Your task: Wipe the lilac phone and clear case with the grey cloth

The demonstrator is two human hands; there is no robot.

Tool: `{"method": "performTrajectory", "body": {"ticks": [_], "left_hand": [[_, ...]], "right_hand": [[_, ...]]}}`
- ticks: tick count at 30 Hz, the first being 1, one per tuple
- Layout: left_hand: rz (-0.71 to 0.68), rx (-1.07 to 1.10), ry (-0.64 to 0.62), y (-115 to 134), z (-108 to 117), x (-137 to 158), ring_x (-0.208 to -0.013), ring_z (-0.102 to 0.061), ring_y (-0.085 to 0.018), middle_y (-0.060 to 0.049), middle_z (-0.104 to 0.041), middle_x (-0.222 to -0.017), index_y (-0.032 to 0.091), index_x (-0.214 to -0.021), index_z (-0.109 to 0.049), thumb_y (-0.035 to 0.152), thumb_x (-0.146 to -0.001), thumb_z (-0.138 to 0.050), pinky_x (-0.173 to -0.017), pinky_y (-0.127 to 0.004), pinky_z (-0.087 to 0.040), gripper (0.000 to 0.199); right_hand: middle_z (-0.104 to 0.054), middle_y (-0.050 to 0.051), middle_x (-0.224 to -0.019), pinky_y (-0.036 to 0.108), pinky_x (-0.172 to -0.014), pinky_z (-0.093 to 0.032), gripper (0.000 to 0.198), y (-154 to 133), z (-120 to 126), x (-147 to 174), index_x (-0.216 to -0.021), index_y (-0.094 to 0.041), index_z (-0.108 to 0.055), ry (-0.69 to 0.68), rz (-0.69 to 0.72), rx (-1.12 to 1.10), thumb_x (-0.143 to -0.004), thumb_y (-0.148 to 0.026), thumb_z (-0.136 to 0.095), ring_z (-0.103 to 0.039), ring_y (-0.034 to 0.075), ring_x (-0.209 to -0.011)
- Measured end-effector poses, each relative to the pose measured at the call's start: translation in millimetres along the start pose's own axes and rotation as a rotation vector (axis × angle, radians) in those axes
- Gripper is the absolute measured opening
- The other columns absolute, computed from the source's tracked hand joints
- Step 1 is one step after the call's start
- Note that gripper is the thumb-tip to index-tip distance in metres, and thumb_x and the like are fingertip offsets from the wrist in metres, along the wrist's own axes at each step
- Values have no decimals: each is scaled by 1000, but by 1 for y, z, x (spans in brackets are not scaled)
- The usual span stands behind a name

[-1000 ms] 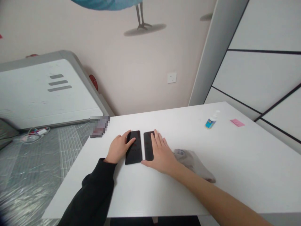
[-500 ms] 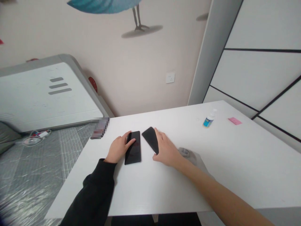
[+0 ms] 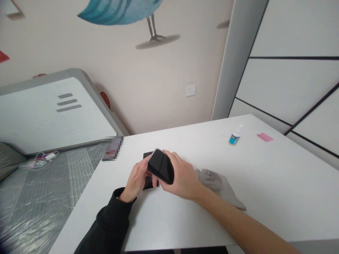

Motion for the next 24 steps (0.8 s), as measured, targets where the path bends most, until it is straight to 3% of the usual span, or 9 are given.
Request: {"method": "performTrajectory", "body": {"ticks": [12,22,24], "left_hand": [[-94,-24,-14,4,-2,10,-45,-61,-13,1,-64,-55,9,-131,-61,62,-102,-32,-47,-21,-47,67],[-33,-32,-35,9,-2,10,-47,-61,-14,0,-64,-59,10,-135,-60,67,-99,-33,-49,-23,-50,72],[1,-11,-61,9,-2,9,-55,-65,-16,-4,-70,-71,12,-139,-58,67,-99,-36,-57,-27,-56,71]], "right_hand": [[-61,16,-143,51,-103,-54,83,5,-7,6,-148,-22,-37,-24,-18,-93,-72,-29,-68,-62,34,-128],[-59,16,-145,48,-102,-54,88,4,-2,3,-153,-23,-32,-105,4,-39,-73,-26,-68,-62,34,-129],[-57,16,-148,49,-103,-53,92,6,3,0,-156,-23,-29,-102,44,17,-72,-24,-67,-60,35,-131]]}}
Point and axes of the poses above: each hand's wrist, its own x-axis away from the middle knuckle, its own z-axis out of the back of the hand, y = z × x, the point moved 6 cm from there along -x, towards the middle knuckle
